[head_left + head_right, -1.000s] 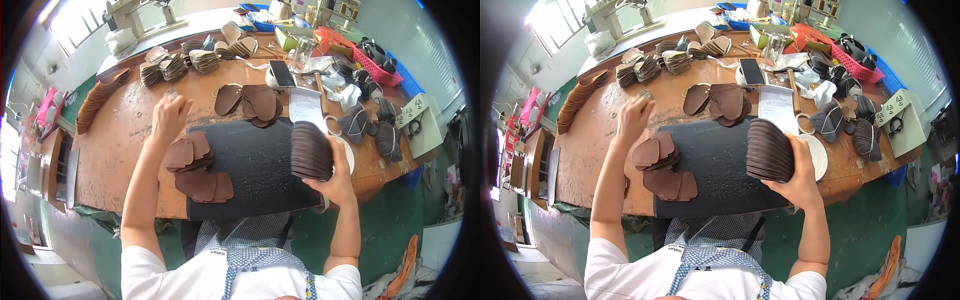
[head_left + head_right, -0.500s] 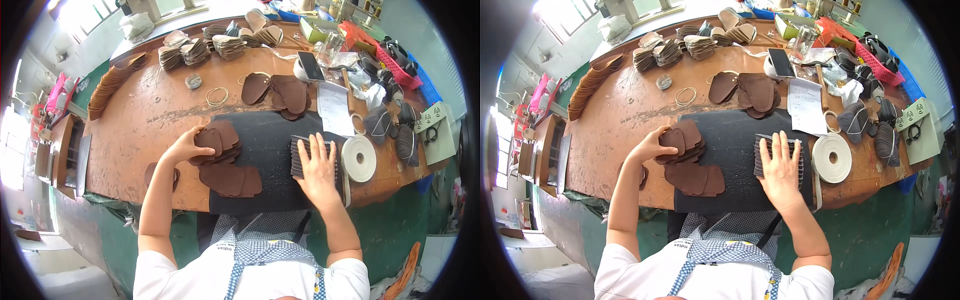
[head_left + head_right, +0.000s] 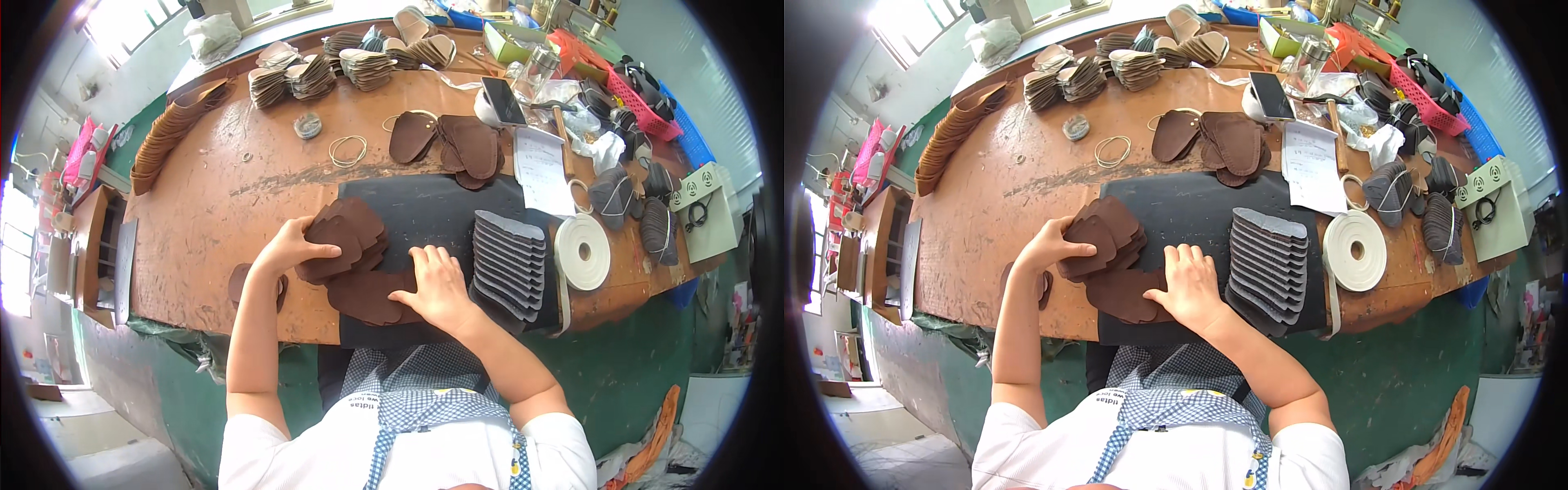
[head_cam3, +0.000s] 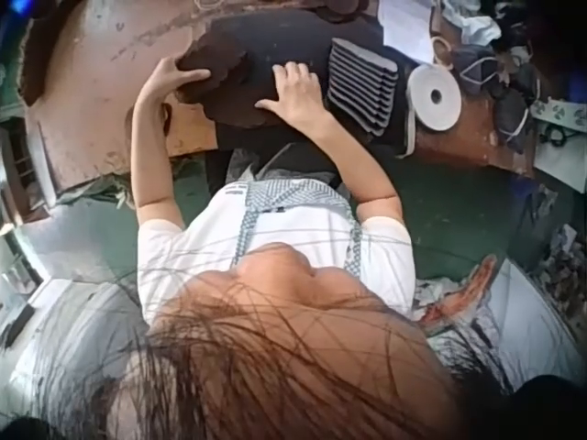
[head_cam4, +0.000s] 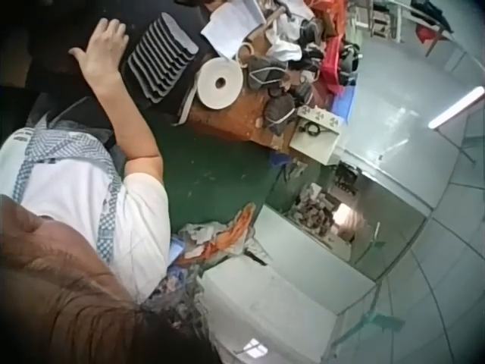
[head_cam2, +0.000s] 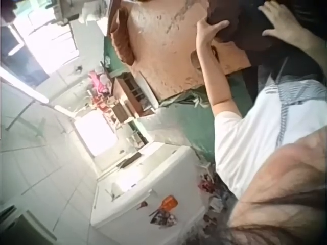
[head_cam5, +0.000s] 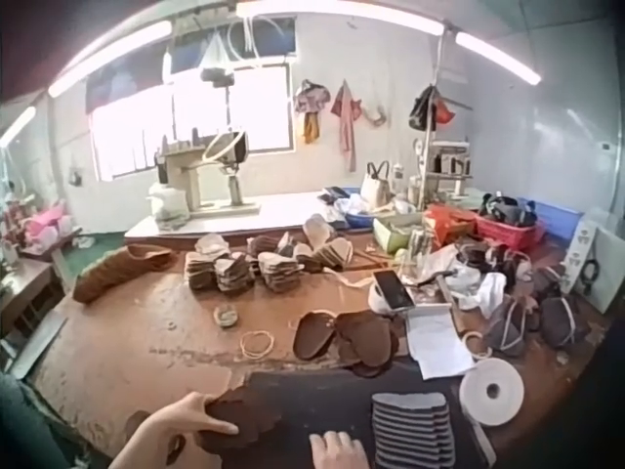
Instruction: The worker is assembling various leather and foam components for shoes at a manufacturing workbench.
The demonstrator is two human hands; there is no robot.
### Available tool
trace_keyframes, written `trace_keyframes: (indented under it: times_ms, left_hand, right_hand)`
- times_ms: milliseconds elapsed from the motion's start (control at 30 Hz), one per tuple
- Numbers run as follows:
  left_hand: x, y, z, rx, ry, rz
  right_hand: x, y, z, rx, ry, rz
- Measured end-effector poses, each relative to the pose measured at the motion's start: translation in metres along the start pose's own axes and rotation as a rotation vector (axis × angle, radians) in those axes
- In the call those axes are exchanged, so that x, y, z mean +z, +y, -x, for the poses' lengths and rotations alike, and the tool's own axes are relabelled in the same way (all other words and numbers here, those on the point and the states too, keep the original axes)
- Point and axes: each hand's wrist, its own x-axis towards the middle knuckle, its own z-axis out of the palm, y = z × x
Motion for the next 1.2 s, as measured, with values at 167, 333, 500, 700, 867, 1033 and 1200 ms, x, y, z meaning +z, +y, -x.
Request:
trace_keyframes:
  times_ms: [167,333,500,700,867,1033,1200]
  left_hand:
    - [0.021,0.0,0.018,0.166,0.17,0.03]
    - [0.032,-0.001,0.031,0.125,0.207,0.188]
    - [0.04,-0.014,0.04,0.208,0.472,0.736]
    - [0.077,0.016,0.049,0.338,0.831,0.383]
    - [0.15,0.02,0.073,0.573,0.89,-0.117]
    - [0.167,0.037,0.092,0.686,0.619,-0.044]
    - [0.107,-0.006,0.092,0.638,0.824,-0.159]
  right_hand:
    - [0.006,-0.002,-0.001,-0.006,-0.036,-0.316]
    - [-0.007,0.001,-0.001,0.131,-0.144,-0.819]
    - [-0.03,0.007,-0.025,0.042,0.073,-0.465]
    - [-0.024,-0.016,-0.025,-0.027,0.132,-0.804]
    - [0.017,-0.048,-0.002,-0.052,0.141,-1.353]
    - [0.012,-0.01,0.013,0.486,0.021,-1.794]
    - [0.001,-0.008,0.016,0.558,0.06,-1.962]
